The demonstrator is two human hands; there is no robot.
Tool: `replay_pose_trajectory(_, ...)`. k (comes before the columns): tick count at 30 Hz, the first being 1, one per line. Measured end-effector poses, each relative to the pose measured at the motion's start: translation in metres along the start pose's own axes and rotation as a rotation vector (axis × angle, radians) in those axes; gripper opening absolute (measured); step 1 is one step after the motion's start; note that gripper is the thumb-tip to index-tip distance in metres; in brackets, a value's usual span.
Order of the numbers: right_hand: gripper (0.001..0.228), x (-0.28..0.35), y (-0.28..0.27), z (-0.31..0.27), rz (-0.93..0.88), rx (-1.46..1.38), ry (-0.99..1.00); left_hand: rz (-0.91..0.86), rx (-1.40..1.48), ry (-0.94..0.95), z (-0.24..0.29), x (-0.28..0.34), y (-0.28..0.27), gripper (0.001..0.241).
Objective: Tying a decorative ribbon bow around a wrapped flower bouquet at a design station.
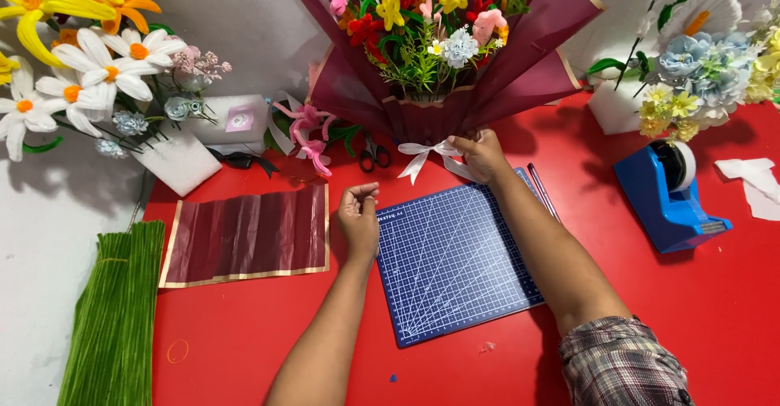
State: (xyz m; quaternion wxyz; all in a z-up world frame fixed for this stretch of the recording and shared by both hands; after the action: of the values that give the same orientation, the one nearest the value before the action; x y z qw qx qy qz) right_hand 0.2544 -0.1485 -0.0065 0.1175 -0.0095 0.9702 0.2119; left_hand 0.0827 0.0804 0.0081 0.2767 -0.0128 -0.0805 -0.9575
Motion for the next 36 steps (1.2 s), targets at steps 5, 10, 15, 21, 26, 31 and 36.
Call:
replay_pose_trajectory(5,0.035,-0.02,-0.041,0.05,-0.037,0.103,-0.063,0.0,0.008,0.002,-0.003,-0.001,0.0,0.026)
replay_pose_trajectory(10,0.023,-0.014,-0.027,0.032,-0.048,0.224,-0.013,0.0,0.01,-0.002,-0.002,-0.001,0.001,0.026)
replay_pose_trajectory(15,0.028,-0.01,-0.01,0.007,-0.012,0.31,0.045,0.001,-0.005,-0.003,-0.003,-0.001,0.001,0.027)
replay_pose_trajectory(21,0.032,-0.03,-0.045,0.054,0.009,0.284,0.051,0.004,-0.003,0.006,-0.004,-0.002,0.001,0.025)
replay_pose_trajectory(26,0.027,-0.02,-0.029,0.035,0.038,0.15,0.017,0.004,0.02,-0.002,0.005,0.001,-0.002,0.025)
replay_pose_trajectory(31,0.036,-0.001,0.0,-0.012,0.052,0.028,-0.024,-0.014,0.038,-0.004,0.013,0.004,-0.003,0.025)
replay_pose_trajectory(36,0.043,0.031,0.032,-0.077,0.141,0.004,0.033,-0.08,-0.108,0.0,-0.012,-0.008,0.002,0.027)
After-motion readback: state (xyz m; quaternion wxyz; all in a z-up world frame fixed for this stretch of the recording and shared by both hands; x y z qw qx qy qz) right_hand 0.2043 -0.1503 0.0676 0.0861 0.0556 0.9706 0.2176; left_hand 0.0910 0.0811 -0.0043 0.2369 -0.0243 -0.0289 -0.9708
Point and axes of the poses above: each hand's wrist, its own x-axis away from the middle knuckle, its own y-axis out of the palm, z = x × y, the point moved 4 cm from there along -x, towards the middle knuckle, and after that the axes turned 14 degrees about -y, right-handed, at the moved point
